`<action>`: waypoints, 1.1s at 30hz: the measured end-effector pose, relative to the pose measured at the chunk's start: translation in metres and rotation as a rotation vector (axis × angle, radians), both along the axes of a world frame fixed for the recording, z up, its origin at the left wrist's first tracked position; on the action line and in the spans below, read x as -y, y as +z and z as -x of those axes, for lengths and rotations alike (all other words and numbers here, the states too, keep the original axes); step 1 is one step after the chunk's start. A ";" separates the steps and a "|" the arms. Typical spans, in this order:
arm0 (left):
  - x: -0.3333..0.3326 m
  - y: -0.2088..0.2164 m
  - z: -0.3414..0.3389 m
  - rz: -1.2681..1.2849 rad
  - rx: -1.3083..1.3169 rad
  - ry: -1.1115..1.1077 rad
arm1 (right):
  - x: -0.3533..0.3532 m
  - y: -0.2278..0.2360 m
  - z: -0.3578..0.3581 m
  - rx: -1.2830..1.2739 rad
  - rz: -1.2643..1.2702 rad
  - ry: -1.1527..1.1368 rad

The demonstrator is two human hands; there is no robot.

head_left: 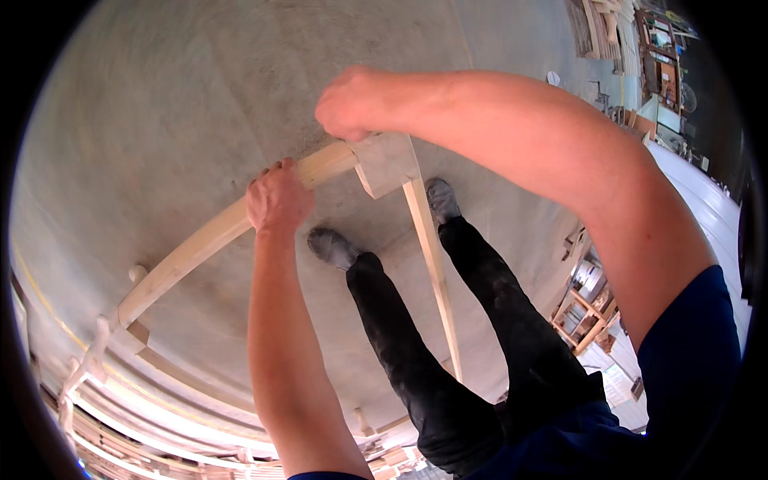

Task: The person uses a hand tool to shave and smooth the joints of a large wooden furniture frame. They walk around the frame, applying the tool to various curved and flat sections to refine the finish.

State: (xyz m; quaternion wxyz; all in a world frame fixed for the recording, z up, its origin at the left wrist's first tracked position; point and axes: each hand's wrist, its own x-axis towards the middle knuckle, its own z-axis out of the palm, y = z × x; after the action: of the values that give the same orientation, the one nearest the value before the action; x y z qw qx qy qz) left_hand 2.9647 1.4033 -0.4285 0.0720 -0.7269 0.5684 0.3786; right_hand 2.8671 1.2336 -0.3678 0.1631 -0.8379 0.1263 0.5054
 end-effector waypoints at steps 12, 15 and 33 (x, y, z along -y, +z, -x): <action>-0.002 -0.004 -0.004 0.052 -0.050 -0.005 | -0.005 0.000 -0.021 -0.139 0.026 0.142; -0.002 -0.002 -0.003 0.045 -0.063 -0.005 | -0.011 -0.001 -0.021 -0.145 0.055 0.135; -0.004 -0.006 -0.004 0.080 -0.053 0.022 | -0.037 0.026 0.088 0.154 -0.647 -0.334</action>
State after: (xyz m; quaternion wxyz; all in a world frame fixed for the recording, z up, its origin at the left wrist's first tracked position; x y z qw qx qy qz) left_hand 2.9685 1.4070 -0.4343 0.0235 -0.7251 0.5767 0.3755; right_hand 2.7790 1.2704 -0.3422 0.5087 -0.7463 0.0825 0.4212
